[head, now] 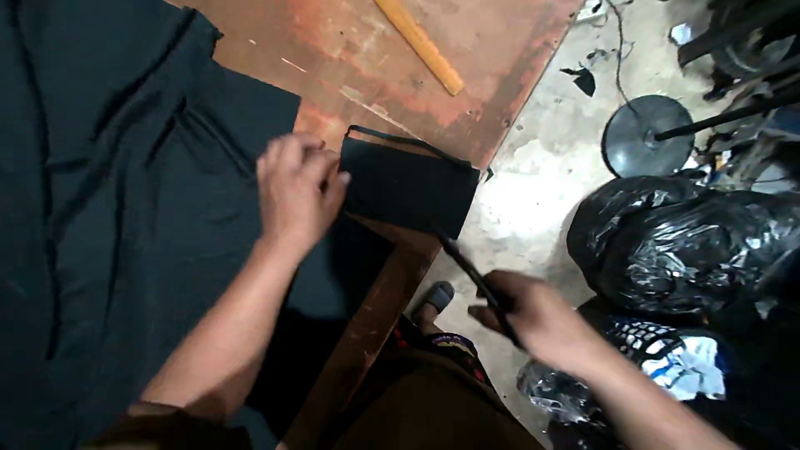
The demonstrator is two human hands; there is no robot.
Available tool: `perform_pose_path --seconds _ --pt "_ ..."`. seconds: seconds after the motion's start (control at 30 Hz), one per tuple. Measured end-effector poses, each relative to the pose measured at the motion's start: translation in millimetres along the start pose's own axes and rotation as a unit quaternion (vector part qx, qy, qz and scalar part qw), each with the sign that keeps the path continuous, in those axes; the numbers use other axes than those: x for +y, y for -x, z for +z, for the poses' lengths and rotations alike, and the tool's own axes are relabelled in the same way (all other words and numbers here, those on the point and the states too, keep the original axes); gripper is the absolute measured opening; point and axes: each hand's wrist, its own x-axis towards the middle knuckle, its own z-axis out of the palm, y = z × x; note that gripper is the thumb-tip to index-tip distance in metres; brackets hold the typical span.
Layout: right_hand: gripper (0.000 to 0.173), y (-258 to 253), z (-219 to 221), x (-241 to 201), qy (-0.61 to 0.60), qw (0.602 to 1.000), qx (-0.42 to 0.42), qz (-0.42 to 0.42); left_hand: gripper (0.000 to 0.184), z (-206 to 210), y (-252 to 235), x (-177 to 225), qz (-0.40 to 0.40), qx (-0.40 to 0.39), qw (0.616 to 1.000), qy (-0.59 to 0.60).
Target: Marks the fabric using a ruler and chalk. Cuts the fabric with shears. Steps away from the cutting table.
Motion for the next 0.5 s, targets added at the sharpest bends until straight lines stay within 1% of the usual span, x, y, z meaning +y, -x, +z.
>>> perform_pose_path --seconds 0.1,0.2,0.33,0.5 --pt "0.021 -37 -35 -19 0.129 0.991 0.035 -0.018 0.032 27 16 -4 0.004 0.03 1.0 0.004" --pt "0.023 -72 -53 -30 0.227 0.972 0.038 -0.044 0.032 37 20 -8 -0.006 0.047 0.999 0.006" --pt "0.023 -97 -59 -43 0.271 0.958 0.029 -0.09 0.033 37 21 -6 -0.019 0.036 0.999 -0.013" --pt "0.023 -113 -57 -55 0.311 0.943 0.032 -0.115 0.032 35 21 -6 -0.014 0.037 0.999 -0.017"
